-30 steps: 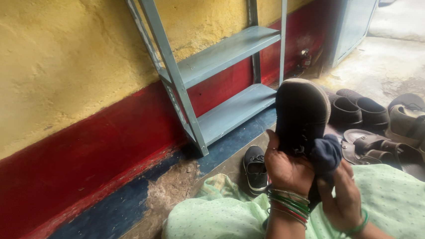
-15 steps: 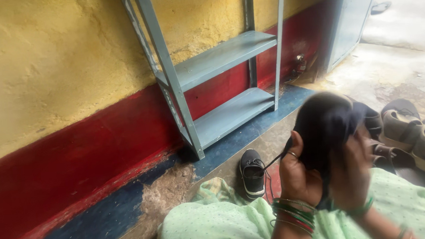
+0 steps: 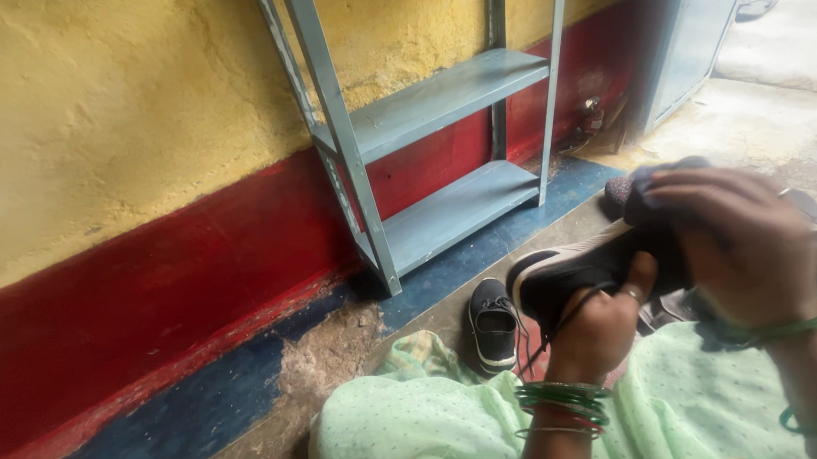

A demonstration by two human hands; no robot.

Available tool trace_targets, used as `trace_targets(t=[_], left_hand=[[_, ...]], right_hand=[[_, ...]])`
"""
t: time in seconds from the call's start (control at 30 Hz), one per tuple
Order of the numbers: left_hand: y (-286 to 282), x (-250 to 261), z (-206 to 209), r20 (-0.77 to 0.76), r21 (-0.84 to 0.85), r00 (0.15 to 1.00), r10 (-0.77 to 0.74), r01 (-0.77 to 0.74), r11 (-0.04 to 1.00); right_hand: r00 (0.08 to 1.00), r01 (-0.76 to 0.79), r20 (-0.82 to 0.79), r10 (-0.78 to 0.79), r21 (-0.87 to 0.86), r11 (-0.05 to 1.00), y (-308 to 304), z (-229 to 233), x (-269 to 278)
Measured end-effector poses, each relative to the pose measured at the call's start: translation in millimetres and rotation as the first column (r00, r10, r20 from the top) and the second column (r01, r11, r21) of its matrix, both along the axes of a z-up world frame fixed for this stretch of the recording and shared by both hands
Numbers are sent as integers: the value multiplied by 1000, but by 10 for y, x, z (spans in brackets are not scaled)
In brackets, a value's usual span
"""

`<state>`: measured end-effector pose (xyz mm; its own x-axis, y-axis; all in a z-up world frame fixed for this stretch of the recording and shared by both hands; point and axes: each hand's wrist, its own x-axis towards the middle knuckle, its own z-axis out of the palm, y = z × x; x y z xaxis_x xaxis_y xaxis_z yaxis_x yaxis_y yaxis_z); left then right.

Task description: The person cleans a pair of shoes using a cloth, then places one pair on a metal rack and another pair on the floor.

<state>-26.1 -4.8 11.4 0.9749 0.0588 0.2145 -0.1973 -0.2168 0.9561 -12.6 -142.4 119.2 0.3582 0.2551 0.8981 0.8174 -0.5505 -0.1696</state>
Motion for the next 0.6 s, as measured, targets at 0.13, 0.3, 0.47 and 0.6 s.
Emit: trace_targets(t=[0.13, 0.3, 0.47, 0.6], left_hand=[[-54, 113, -75, 32, -770, 971, -238, 175, 613], [28, -7, 76, 278, -957, 828, -487, 284, -63], [-16, -96, 297, 14, -959, 948, -318, 103, 264], [-108, 163, -70, 82, -961, 942, -325, 161, 225]], right_hand=[[997, 75, -13, -76, -71, 995, 363, -372, -364], [992, -110, 60, 110, -9, 994, 358, -522, -247], [987, 95, 118, -109, 122, 988, 154, -453, -2], [1000, -27, 5, 26, 85, 996, 335, -708, -128]])
